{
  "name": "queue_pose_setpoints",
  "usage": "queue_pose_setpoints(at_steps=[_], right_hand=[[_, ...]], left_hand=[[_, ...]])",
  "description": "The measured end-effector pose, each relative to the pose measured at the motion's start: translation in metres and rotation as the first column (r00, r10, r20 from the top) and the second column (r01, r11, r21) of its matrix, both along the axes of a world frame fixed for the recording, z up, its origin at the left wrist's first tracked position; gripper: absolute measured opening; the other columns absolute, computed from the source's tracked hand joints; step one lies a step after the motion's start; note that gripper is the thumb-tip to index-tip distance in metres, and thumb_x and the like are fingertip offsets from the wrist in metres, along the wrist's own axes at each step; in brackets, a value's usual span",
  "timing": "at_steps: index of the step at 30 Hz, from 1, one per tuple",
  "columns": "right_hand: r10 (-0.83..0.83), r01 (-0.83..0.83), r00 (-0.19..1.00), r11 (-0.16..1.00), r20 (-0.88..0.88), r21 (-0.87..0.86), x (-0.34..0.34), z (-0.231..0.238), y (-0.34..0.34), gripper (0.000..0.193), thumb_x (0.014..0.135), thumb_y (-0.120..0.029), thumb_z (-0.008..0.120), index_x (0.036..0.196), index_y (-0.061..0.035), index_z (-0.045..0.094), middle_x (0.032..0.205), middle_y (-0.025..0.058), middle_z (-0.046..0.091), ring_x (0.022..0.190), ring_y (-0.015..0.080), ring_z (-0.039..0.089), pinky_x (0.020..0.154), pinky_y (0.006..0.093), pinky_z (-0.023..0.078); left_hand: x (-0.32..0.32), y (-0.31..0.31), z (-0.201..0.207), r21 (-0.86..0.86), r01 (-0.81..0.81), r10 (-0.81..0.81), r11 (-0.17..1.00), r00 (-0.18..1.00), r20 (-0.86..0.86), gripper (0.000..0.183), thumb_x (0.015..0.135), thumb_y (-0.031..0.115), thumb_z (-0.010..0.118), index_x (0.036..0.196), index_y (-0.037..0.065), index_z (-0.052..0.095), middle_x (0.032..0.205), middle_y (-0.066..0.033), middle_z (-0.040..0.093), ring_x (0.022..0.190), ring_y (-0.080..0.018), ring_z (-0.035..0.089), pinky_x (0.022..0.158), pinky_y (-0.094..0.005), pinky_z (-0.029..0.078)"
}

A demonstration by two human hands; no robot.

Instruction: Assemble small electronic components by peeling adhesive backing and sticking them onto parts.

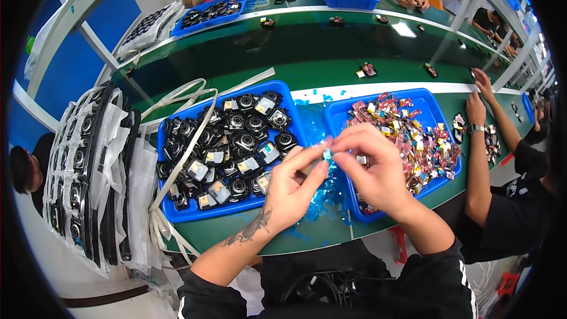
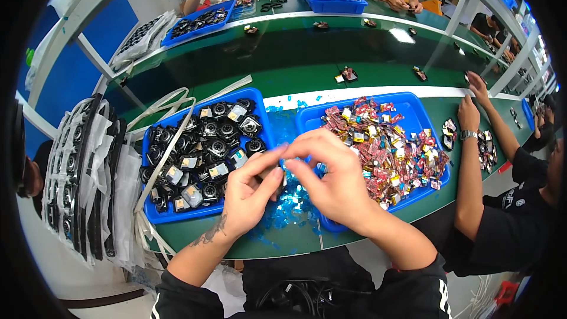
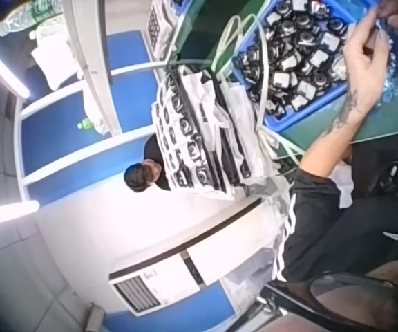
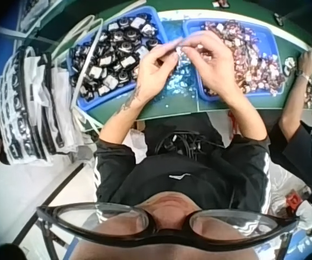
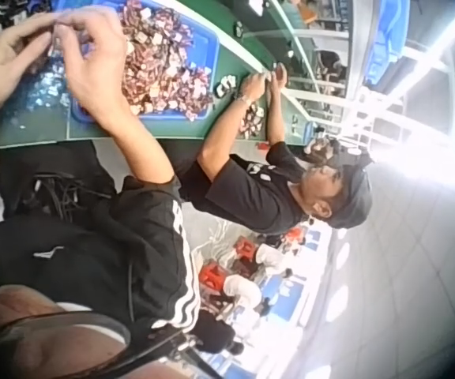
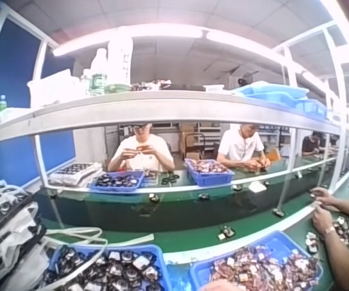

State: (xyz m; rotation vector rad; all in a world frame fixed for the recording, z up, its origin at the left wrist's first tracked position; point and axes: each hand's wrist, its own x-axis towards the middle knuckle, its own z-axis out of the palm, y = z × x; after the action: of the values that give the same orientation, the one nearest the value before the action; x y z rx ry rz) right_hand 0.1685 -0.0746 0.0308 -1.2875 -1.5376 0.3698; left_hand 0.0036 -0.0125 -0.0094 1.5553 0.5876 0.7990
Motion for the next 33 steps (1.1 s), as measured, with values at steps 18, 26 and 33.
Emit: queue_pose_setpoints(at_steps=[18, 26, 33], right_hand=[[-0.035, 0.044, 0.997, 0.991, 0.070, -0.128, -0.005, 0.007, -0.026, 0.012, 0.081, 0.002, 0.069, 0.092, -0.0017, 0.067, 0.089, 0.0092, 0.065, 0.085, 0.0204, 0.063, 0.075, 0.0311, 0.050], [0.039, -0.287, 0.836, 0.881, -0.547, -0.376, -0.004, -0.011, -0.030, 0.012, 0.086, -0.001, 0.068, 0.097, 0.0023, 0.066, 0.096, 0.0081, 0.067, 0.088, 0.0119, 0.063, 0.080, 0.0265, 0.051], [0.006, -0.300, 0.527, 0.937, -0.850, -0.180, -0.013, -0.024, -0.028, 0.017, 0.089, 0.000, 0.065, 0.105, 0.0050, 0.064, 0.101, 0.0086, 0.067, 0.091, 0.0114, 0.064, 0.081, 0.0246, 0.052]], left_hand=[[-0.006, 0.003, 0.011, 0.282, -0.006, 0.009, 0.959, 1.000, -0.011, 0.036, 0.089, -0.005, 0.057, 0.124, 0.002, 0.062, 0.113, -0.0115, 0.060, 0.094, -0.0123, 0.063, 0.077, -0.0237, 0.051], [-0.003, -0.001, 0.010, -0.214, 0.137, -0.041, 0.967, 0.915, 0.401, 0.040, 0.087, -0.002, 0.065, 0.124, -0.006, 0.050, 0.118, -0.0185, 0.059, 0.101, -0.0174, 0.061, 0.092, -0.0303, 0.049], [0.002, -0.004, 0.003, -0.143, 0.079, -0.033, 0.987, 0.954, 0.300, 0.047, 0.090, 0.000, 0.064, 0.135, -0.001, 0.051, 0.128, -0.0145, 0.058, 0.106, -0.0124, 0.052, 0.089, -0.0259, 0.047]])
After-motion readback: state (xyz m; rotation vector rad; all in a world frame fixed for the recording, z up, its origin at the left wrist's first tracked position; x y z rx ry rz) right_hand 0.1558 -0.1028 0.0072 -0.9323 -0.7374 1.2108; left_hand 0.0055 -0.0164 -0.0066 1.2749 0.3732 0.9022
